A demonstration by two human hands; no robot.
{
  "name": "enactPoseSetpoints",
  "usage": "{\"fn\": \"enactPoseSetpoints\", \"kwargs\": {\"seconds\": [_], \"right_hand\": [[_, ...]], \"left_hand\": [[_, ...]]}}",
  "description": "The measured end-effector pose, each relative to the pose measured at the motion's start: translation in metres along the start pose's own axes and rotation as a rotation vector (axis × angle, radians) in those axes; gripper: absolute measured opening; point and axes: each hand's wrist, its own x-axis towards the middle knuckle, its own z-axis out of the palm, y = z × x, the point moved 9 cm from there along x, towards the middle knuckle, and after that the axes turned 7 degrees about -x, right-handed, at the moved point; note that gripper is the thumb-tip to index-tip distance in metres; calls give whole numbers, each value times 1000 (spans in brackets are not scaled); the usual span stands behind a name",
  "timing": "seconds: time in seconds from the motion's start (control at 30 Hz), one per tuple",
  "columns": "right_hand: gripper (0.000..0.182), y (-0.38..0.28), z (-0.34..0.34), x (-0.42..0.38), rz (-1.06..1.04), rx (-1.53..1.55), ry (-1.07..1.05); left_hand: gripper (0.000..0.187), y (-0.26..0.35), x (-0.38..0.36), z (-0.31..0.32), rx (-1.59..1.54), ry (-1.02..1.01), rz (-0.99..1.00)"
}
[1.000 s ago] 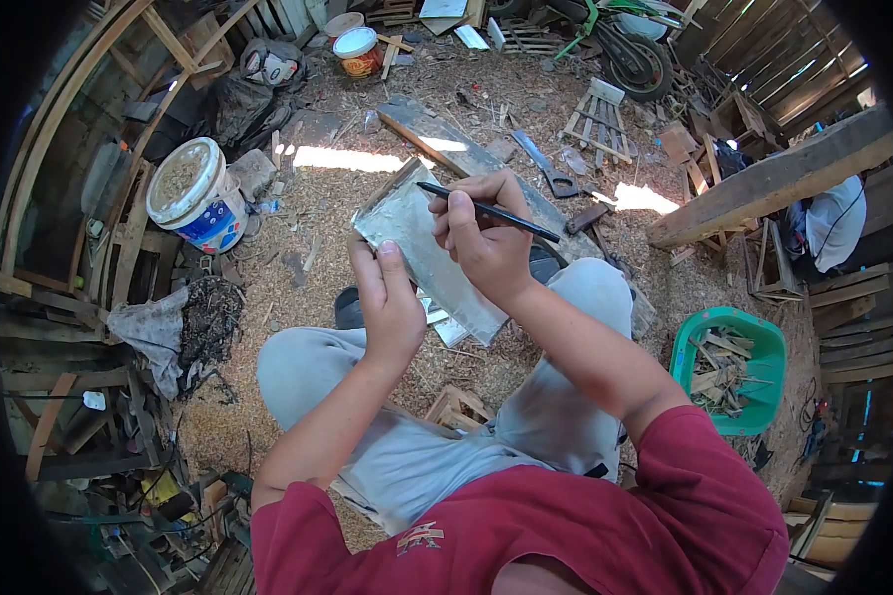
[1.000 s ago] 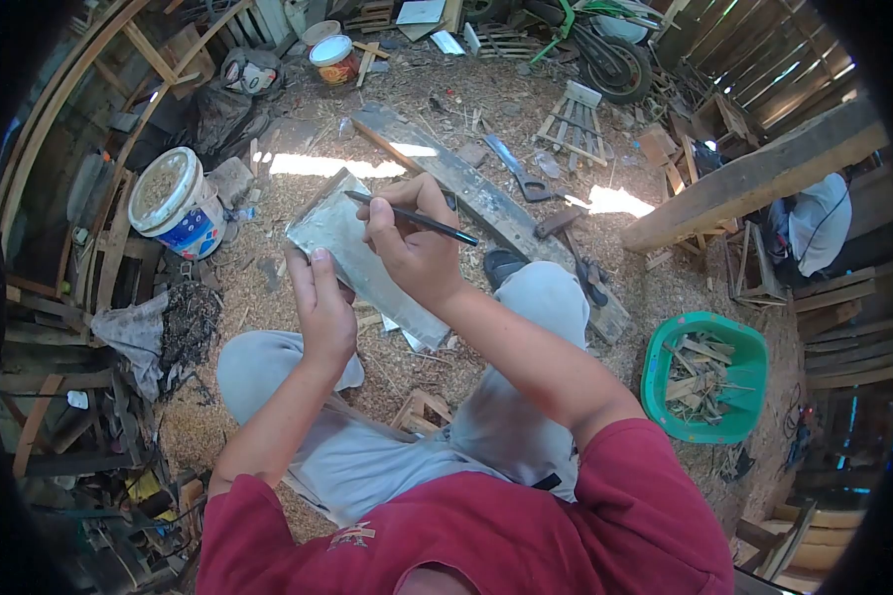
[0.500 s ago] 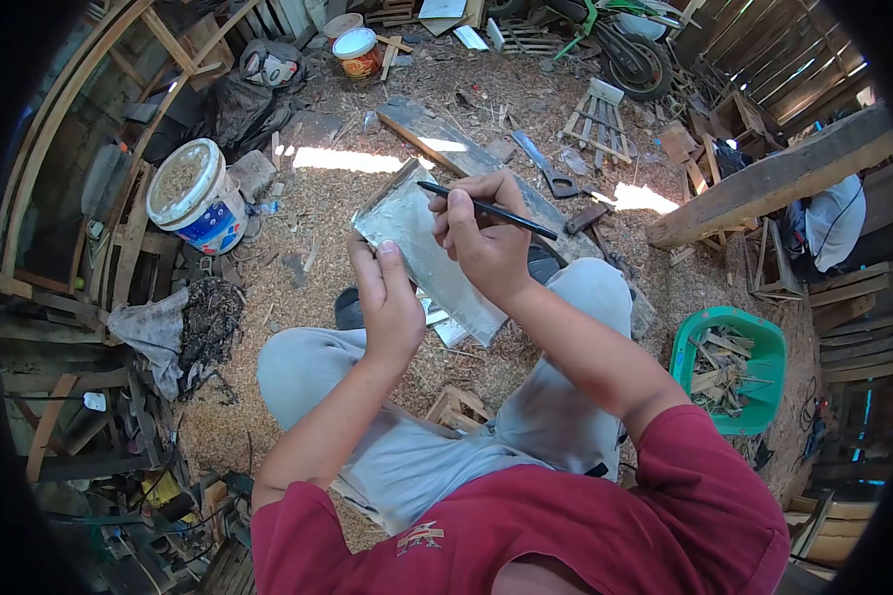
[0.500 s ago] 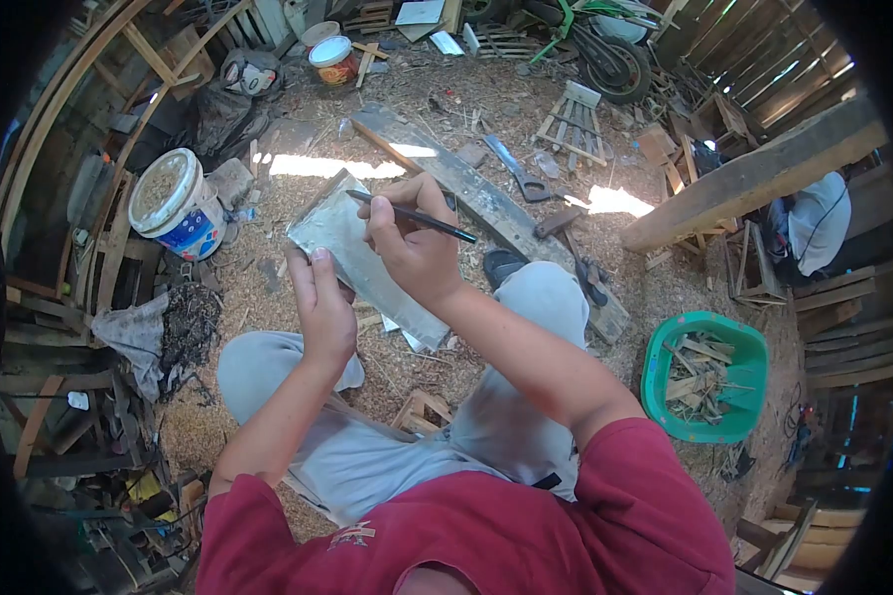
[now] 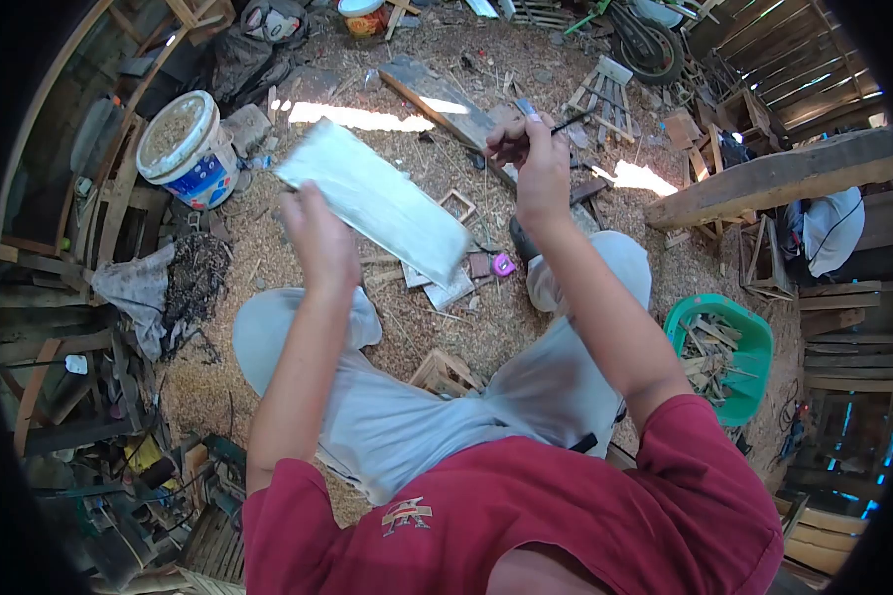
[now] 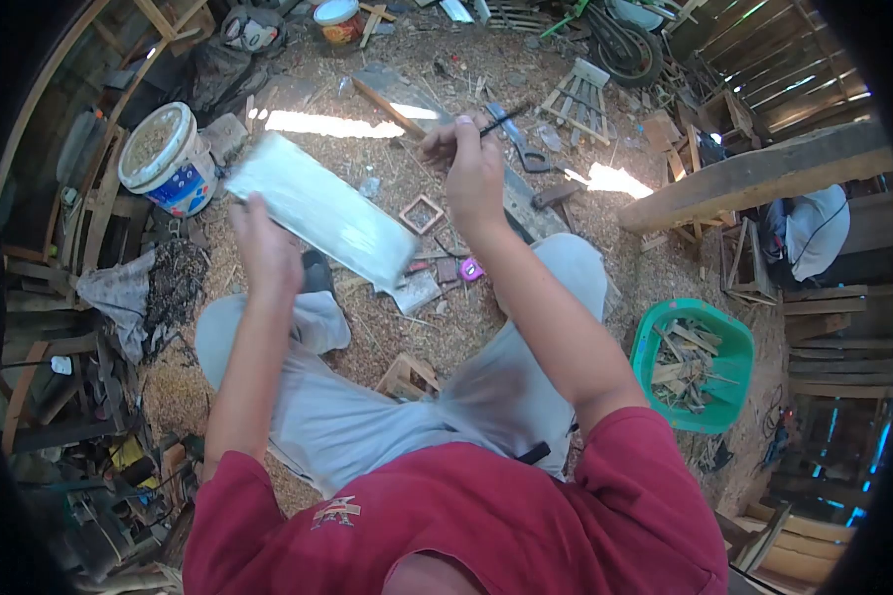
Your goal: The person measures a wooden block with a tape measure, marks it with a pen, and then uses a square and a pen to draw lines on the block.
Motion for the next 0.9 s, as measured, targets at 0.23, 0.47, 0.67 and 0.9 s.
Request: {"fn": "enactPoseSetpoints", "kwargs": {"seconds": [0.23, 0.47, 0.67, 0.9], "right_hand": [[21, 130, -6, -17, 303, -535, -230], [27, 318, -15, -80, 377, -1212, -595], [30, 434, -32, -151, 599, -1330, -844], [42, 452, -28, -130, 385, -1443, -732]], "left_hand": [[35, 109, 7, -49, 430, 191, 508], [39, 51, 33, -102, 106, 232, 106], [47, -13, 37, -140, -146, 288, -230], [47, 4, 41, -130, 159, 287, -86]]}}
